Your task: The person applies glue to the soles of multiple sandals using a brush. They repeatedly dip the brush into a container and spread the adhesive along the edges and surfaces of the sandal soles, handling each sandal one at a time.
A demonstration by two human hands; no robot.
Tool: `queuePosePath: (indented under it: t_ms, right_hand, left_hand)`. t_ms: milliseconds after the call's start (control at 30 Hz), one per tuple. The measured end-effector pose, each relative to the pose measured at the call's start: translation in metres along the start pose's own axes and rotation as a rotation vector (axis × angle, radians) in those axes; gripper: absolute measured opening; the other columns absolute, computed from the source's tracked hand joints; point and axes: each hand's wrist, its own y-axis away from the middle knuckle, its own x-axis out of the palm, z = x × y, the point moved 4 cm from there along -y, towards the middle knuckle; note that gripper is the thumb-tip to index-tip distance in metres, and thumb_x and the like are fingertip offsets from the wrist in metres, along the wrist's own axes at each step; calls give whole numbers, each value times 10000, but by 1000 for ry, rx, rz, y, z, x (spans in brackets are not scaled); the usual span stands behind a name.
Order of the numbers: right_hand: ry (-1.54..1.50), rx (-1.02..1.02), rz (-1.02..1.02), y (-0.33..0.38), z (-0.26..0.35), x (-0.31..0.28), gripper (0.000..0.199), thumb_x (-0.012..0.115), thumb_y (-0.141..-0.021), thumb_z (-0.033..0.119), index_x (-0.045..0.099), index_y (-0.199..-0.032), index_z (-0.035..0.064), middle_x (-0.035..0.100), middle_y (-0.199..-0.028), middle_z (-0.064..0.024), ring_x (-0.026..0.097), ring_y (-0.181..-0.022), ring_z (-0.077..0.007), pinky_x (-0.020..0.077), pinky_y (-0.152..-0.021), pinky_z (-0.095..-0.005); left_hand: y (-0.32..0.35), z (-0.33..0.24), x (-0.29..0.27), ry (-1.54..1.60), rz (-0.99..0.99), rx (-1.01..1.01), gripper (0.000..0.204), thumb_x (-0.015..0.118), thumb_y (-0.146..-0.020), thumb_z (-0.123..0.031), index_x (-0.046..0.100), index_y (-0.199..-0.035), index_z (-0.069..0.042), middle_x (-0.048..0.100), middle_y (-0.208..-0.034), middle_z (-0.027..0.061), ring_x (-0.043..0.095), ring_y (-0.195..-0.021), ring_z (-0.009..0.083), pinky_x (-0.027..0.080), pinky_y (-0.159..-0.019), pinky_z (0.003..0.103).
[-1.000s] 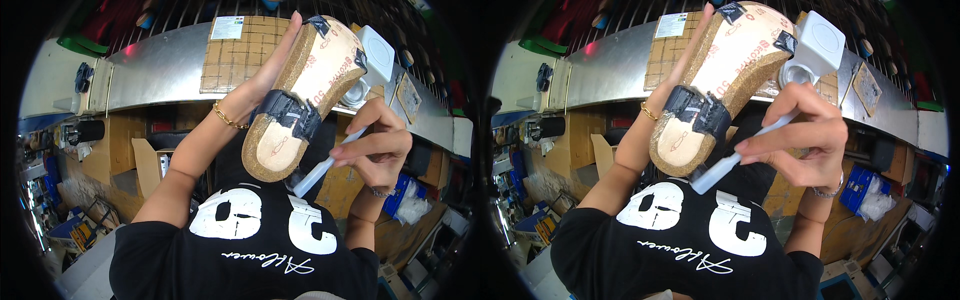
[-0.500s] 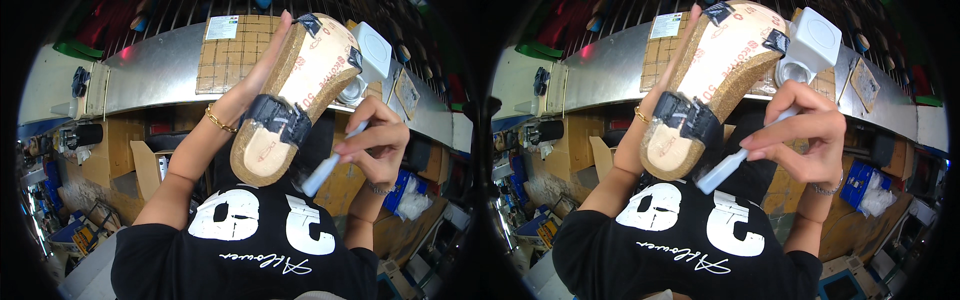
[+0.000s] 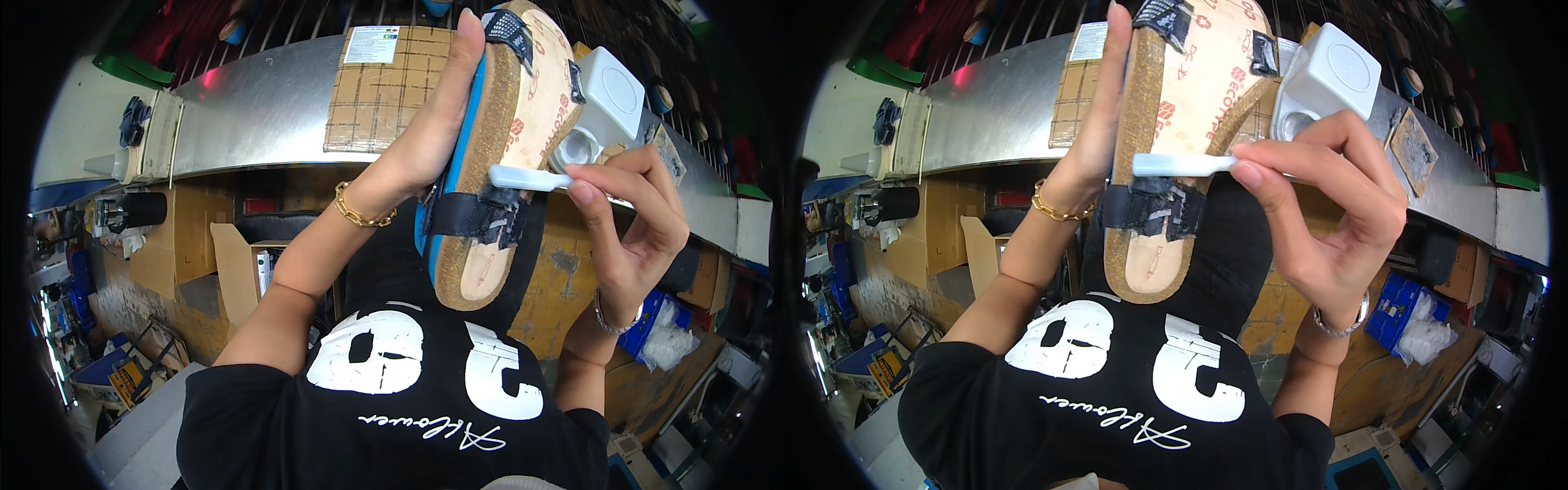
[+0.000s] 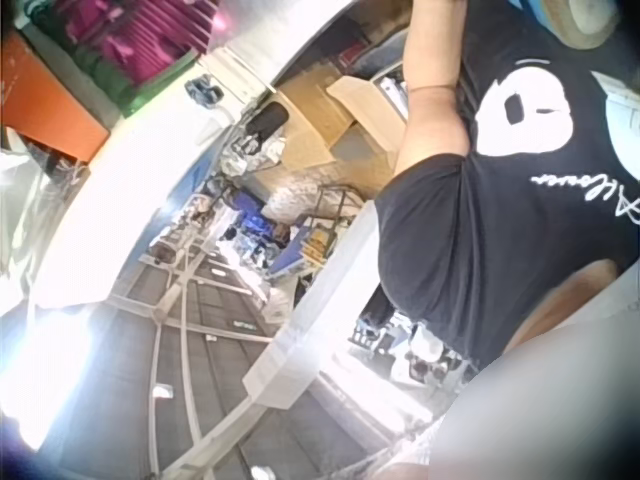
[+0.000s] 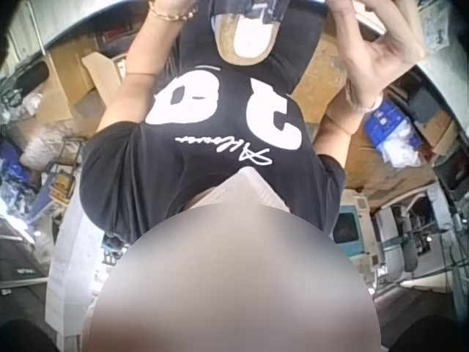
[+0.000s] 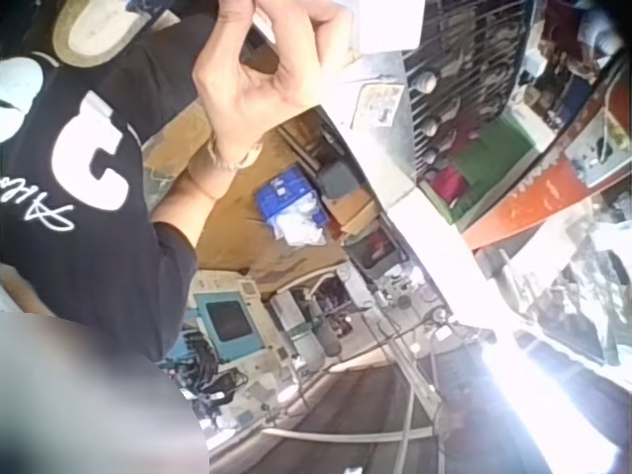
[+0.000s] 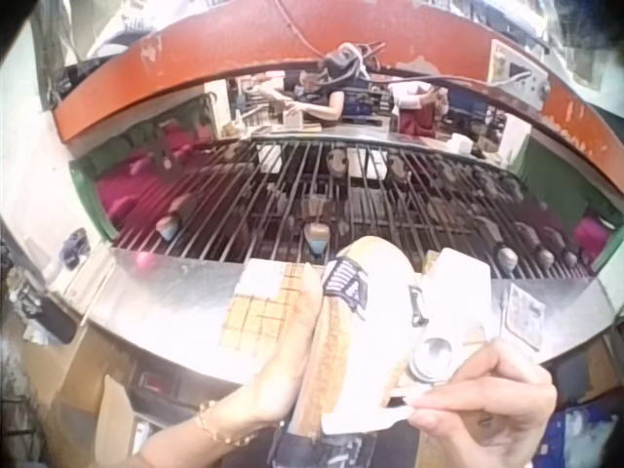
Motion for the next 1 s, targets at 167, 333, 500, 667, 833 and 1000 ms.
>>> queuePosePath:
  t_ms: [167, 333, 500, 667, 833, 1000]
  right_hand:
    - [-61, 27, -211, 0, -10, -4, 157, 815, -736, 10, 802, -889, 45, 600, -765, -21, 545, -691, -112, 394, -610, -234]
    - [-103, -35, -78, -14, -17, 2, 160, 809, -757, 15, 809, -910, 63, 598, -753, -23, 552, -706, -107, 406, -632, -231]
    - [312, -170, -528, -50, -44, 0, 214, 828, -730, 60, 820, -924, 151, 601, -714, -24, 538, -657, -141, 360, -600, -296]
    - [7, 29, -259, -5, -59, -6, 225, 830, -733, 44, 819, -936, 139, 596, -742, -27, 555, -683, -148, 395, -642, -285]
    - [-210, 302, -478, 43, -99, -65, 157, 771, -816, -31, 781, -968, 6, 611, -843, -32, 547, -798, -112, 426, -708, -228]
    - [-420, 549, -610, 85, -135, -76, 110, 732, -877, -27, 742, -982, -57, 564, -830, 1, 491, -768, -71, 387, -677, -213]
  left_hand:
    - [6, -9, 6, -49, -56, -36, 990, 146, -933, -813, 463, -1442, -24, 635, -1286, 152, 647, -1162, 182, 539, -982, 317]
    - [15, -13, 3, -8, -119, -126, 1015, 146, -934, -811, 431, -1463, 6, 602, -1331, 178, 624, -1199, 195, 524, -1004, 323]
    - [14, -5, -4, 149, -171, -278, 948, 194, -966, -769, 405, -1478, 0, 592, -1358, 144, 621, -1188, 181, 507, -1019, 328]
    - [-11, -10, -41, 245, -210, -320, 800, 314, -1001, -680, 426, -1469, -41, 608, -1330, 161, 665, -1141, 215, 590, -929, 361]
    - [-74, -6, -88, 686, 107, -251, 615, 397, -1062, -488, 447, -1411, 16, 605, -1234, 251, 682, -1034, 311, 618, -855, 424]
    - [-215, 74, -90, 1044, -43, -503, 707, 524, -959, -632, 538, -1222, 24, 607, -998, 173, 648, -798, 231, 603, -737, 357]
